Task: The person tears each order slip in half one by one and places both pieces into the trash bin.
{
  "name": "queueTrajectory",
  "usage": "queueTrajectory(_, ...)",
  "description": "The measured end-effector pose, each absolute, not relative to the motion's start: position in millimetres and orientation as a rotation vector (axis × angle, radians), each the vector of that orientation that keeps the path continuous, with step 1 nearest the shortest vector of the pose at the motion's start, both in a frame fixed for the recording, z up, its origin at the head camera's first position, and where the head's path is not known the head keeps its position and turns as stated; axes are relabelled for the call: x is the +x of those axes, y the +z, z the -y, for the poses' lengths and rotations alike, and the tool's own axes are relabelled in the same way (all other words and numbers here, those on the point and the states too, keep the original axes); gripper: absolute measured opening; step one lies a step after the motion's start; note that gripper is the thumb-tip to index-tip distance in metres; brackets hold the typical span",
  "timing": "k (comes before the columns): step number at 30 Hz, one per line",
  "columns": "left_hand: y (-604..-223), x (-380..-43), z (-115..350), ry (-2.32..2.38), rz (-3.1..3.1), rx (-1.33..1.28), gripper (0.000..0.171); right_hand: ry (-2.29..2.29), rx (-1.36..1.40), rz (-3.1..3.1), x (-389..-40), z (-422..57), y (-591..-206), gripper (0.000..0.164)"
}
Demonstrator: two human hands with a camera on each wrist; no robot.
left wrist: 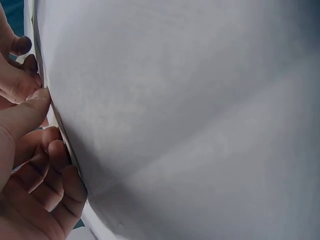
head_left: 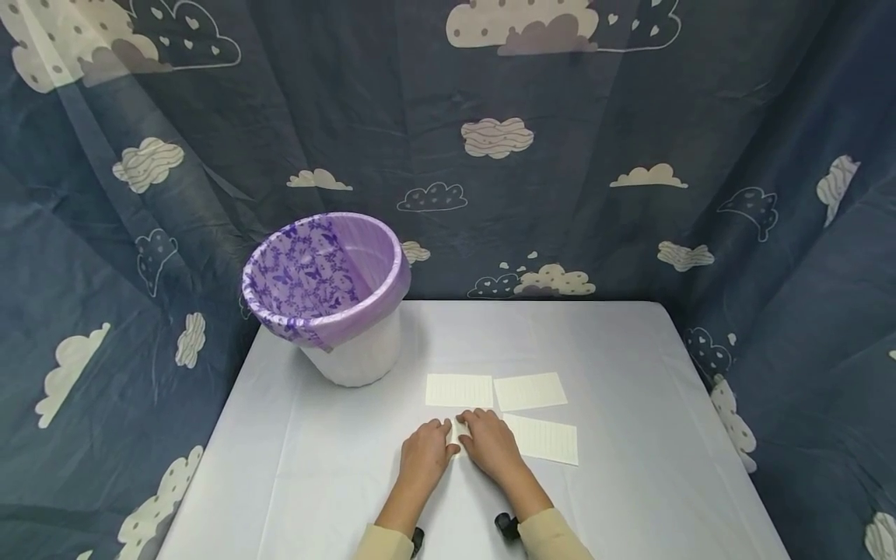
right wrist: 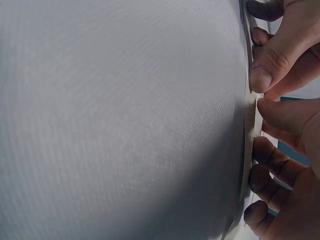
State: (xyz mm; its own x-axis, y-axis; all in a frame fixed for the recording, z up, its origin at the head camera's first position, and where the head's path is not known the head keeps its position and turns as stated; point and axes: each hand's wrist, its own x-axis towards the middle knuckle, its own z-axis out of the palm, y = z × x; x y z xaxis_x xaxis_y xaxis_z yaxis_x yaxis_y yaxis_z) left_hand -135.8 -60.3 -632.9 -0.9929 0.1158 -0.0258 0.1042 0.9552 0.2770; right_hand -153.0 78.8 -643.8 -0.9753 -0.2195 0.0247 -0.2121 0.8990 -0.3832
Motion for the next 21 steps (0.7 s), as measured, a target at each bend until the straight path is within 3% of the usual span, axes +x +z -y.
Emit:
queueTrajectory(6, -635, -134, 59, 0.428, -3.084, 0.184, 0.049, -0.601, -0.364, -3.057, -151, -79, -641, 0.037)
queueTrajectory(21, -641, -131, 59, 0.540, -3.108, 0.169, 0.050, -0.664, -0.405, -3.166, -148, -79, -651, 0.004)
